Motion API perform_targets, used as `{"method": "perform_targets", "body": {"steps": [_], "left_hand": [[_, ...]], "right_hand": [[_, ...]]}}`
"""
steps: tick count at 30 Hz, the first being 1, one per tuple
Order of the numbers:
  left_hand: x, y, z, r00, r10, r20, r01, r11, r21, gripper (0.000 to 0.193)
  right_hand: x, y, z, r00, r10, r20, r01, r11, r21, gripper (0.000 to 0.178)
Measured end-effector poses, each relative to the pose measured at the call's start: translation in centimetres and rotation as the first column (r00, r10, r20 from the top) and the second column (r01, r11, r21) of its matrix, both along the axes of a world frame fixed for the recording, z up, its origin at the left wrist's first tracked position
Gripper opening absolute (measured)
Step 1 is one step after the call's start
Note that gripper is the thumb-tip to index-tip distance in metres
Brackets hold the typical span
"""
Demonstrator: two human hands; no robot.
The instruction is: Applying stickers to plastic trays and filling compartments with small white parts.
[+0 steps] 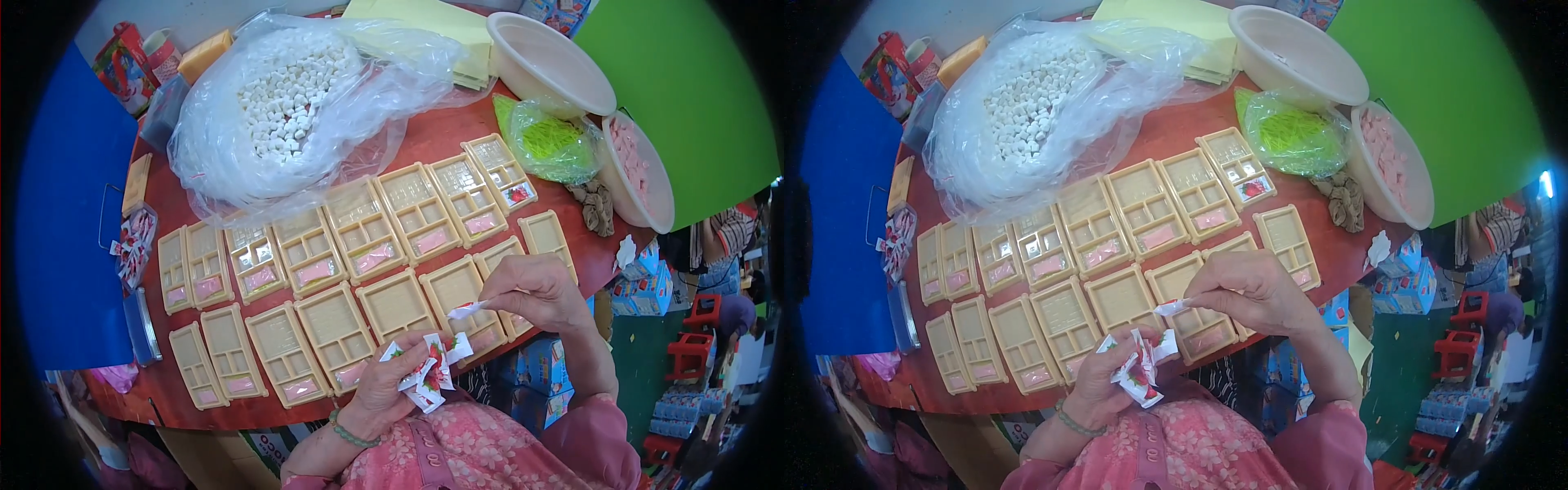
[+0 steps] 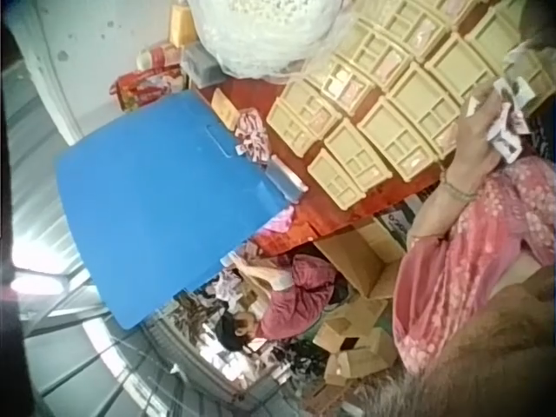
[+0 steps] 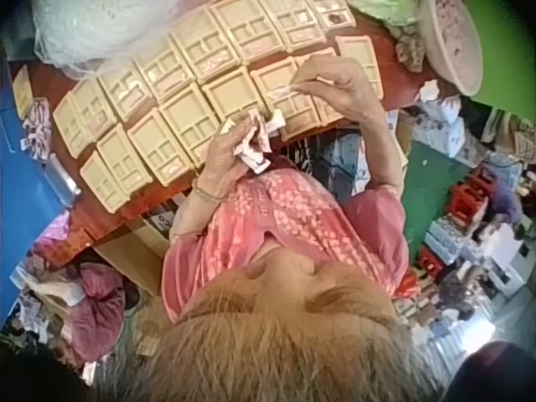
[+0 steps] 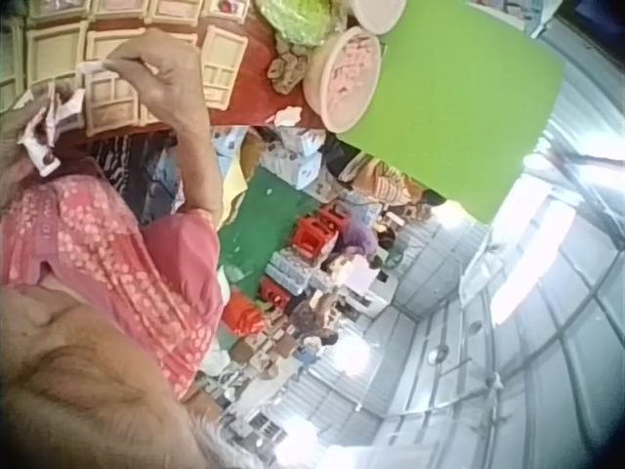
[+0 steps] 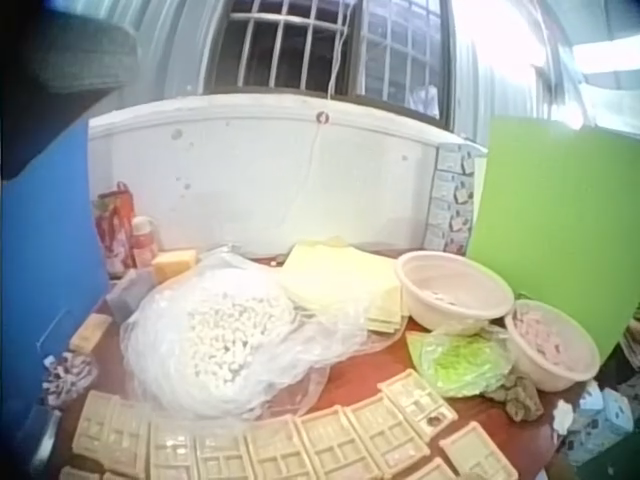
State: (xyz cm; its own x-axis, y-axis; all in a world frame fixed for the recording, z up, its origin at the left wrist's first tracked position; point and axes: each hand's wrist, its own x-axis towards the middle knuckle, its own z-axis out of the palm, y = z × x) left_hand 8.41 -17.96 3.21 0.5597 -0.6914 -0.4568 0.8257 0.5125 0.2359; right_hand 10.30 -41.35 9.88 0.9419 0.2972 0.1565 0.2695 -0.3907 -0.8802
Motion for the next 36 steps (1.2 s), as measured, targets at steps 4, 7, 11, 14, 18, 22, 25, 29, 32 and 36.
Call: {"method": "perform_targets", "body": {"steps": [4, 7, 11, 14, 18, 22, 25, 29, 32, 36], "left_hand": [[0.1, -0.8, -0.1, 1.000, 0.010, 0.009, -0.010, 0.998, -0.058, 0.031], [0.8, -0.6, 0.3, 0.999, 0.049, 0.001, -0.048, 0.988, -0.147, 0.027], [0.5, 0.0, 0.7, 0.997, 0.076, -0.008, -0.076, 0.997, -0.013, 0.026], [0.3, 0.2, -0.1, 0.996, 0.082, -0.034, -0.082, 0.997, 0.012, 0.026], [0.3, 0.4, -0.3, 0.997, 0.074, -0.036, -0.075, 0.997, -0.028, 0.025], [0.0, 0.3, -1.2, 0.999, 0.028, -0.030, -0.029, 0.998, -0.050, 0.025], [0.0, -0.1, -1.0, 0.999, 0.028, -0.027, -0.028, 1.000, -0.009, 0.024], [-0.1, -0.1, -1.5, 1.000, 0.020, -0.024, -0.020, 1.000, 0.001, 0.022], [0.4, -0.3, -0.9, 1.000, 0.004, -0.015, -0.003, 1.000, 0.028, 0.021], [0.3, 0.0, -1.1, 0.999, 0.042, -0.027, -0.043, 0.999, -0.020, 0.021]], "right_hand": [[0.3, 0.0, -0.5, 0.989, -0.130, 0.067, 0.136, 0.986, -0.100, 0.008], [1.9, -1.4, -2.5, 0.950, -0.228, 0.214, 0.262, 0.954, -0.148, 0.012], [3.0, -4.3, -3.8, 0.943, -0.179, 0.280, 0.260, 0.921, -0.289, 0.019], [3.6, -6.0, -4.5, 0.950, -0.107, 0.294, 0.222, 0.892, -0.394, 0.022], [4.3, -6.8, -5.5, 0.962, -0.085, 0.259, 0.190, 0.890, -0.415, 0.021], [5.1, -7.6, -6.0, 0.962, -0.004, 0.273, 0.130, 0.886, -0.445, 0.020], [5.3, -8.2, -6.4, 0.965, -0.044, 0.258, 0.165, 0.867, -0.469, 0.019], [5.7, -7.8, -6.0, 0.954, 0.009, 0.300, 0.174, 0.799, -0.576, 0.024], [5.5, -7.1, -5.1, 0.948, 0.010, 0.318, 0.201, 0.757, -0.622, 0.031], [3.7, -4.5, -3.0, 0.913, 0.004, 0.408, 0.303, 0.662, -0.686, 0.030]]}}
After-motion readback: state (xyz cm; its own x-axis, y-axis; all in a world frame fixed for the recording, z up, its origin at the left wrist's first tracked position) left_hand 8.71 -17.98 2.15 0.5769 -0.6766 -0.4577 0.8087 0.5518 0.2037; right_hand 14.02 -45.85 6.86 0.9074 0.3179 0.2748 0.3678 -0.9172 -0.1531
